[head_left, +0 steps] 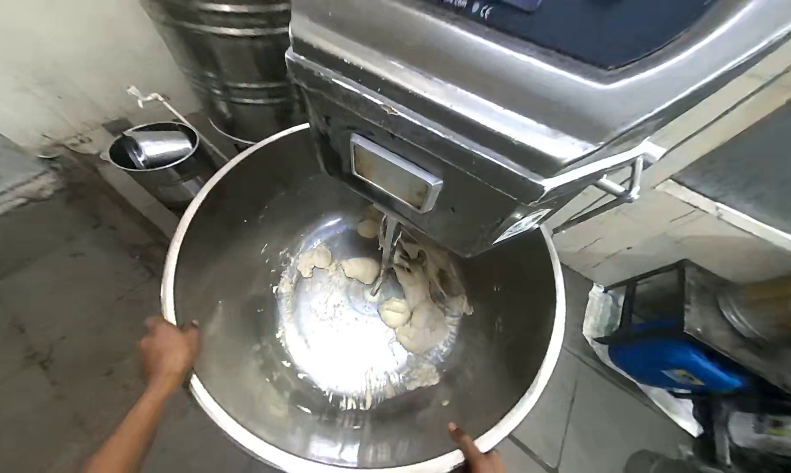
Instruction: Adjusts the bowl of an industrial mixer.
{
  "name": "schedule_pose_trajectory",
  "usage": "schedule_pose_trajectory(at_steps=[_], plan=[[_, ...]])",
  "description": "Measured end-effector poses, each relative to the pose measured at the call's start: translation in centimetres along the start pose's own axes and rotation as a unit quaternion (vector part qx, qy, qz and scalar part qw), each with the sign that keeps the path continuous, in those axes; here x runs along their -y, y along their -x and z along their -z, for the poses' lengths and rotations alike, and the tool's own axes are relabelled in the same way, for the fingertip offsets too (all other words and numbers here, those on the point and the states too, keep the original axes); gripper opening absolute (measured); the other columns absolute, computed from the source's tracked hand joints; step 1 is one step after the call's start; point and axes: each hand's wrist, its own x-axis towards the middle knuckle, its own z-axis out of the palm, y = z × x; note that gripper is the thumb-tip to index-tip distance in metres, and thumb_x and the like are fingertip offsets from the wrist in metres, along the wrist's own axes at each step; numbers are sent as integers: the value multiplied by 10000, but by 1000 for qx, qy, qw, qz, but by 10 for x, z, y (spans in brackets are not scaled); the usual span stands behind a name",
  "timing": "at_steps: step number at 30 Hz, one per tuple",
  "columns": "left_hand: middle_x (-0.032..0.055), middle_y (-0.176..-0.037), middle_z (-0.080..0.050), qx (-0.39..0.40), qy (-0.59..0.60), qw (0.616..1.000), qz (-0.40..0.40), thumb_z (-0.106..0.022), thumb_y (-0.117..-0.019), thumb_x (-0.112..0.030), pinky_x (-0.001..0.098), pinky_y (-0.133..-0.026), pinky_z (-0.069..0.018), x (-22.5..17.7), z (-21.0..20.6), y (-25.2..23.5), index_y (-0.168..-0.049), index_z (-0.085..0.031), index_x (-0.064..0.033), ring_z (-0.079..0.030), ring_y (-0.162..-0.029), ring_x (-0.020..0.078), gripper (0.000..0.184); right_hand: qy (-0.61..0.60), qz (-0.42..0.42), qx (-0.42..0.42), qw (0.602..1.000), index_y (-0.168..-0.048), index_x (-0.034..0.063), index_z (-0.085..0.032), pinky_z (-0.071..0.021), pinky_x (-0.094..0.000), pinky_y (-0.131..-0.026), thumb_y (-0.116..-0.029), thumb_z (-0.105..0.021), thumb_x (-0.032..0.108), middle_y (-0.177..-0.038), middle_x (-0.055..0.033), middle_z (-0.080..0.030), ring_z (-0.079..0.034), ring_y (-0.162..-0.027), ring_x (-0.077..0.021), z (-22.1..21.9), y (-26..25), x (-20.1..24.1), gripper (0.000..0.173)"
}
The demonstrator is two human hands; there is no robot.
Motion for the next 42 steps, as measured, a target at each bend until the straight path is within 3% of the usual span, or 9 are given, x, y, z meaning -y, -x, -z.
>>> schedule_pose_trajectory(at_steps=[3,7,11,13,17,22,28,35,42], plan=[[410,-1302,-572,11,46,998,49,-558,-1066,-228,668,-999,-486,6,-6,58,-1532,-301,95,-598,-1208,553,623,34,90,-96,991,-1172,-55,-577,-533,-338,-488,-965,-726,199,-727,-112,-637,-597,-523,-163,38,-43,26,361],[388,-1348,-557,17,77,994,77,-571,-1043,-184,622,-1022,-493,-1,-3,93,-1558,-267,72,-590,-1249,512,650,213,256,-197,922,-1249,-95,-569,-522,-599,-773,-908,-793,260,-959,-284,-662,-657,-860,-406,97,-107,93,541],[363,-1336,-577,28,71,993,90,-594,-1033,-188,601,-1016,-507,2,-4,100,-1560,-266,52,-609,-1238,482,665,270,195,-210,919,-1222,-79,-627,-491,-637,-920,-953,-703,165,-1123,-329,-666,-645,-1084,-470,95,-122,134,371],[350,-1298,-607,18,73,993,91,-596,-1033,-188,600,-999,-518,2,-4,102,-1539,-299,52,-630,-1211,474,634,206,189,-217,935,-1116,-88,-649,-498,-606,-842,-933,-674,85,-1051,-309,-663,-644,-993,-431,85,-124,125,253],[355,-1302,-602,-5,85,992,96,-575,-1050,-223,614,-1000,-511,0,-7,103,-1518,-351,52,-619,-1220,486,587,58,198,-193,959,-1136,-73,-637,-503,-538,-761,-889,-666,-27,-1010,-251,-651,-624,-889,-338,72,-111,92,253],[357,-1326,-587,-22,92,990,103,-553,-1061,-248,642,-991,-501,1,-9,102,-1513,-391,30,-599,-1240,499,555,28,222,-193,955,-1121,-67,-652,-521,-523,-756,-858,-701,-44,-969,-224,-675,-648,-865,-311,57,-96,64,268],[384,-1357,-555,-27,69,995,73,-552,-1066,-281,673,-1001,-480,1,-5,75,-1476,-441,67,-577,-1249,533,549,33,213,-193,957,-1216,-73,-630,-520,-546,-848,-913,-736,61,-1035,-239,-690,-666,-948,-327,40,-70,38,348],[379,-1348,-568,-43,32,997,55,-548,-1067,-365,710,-989,-460,2,-3,37,-1415,-526,58,-565,-1260,542,548,143,184,-138,962,-1147,-45,-613,-503,-354,-460,-989,-710,304,-659,-83,-608,-545,-444,-152,38,-42,20,395],[378,-1338,-577,-40,29,998,46,-551,-1067,-368,715,-1002,-447,3,-2,29,-1431,-511,51,-566,-1263,540,557,230,203,-125,944,-1413,-62,-463,-575,-491,-637,-960,-702,490,-847,-185,-684,-668,-631,-265,54,-49,25,753]])
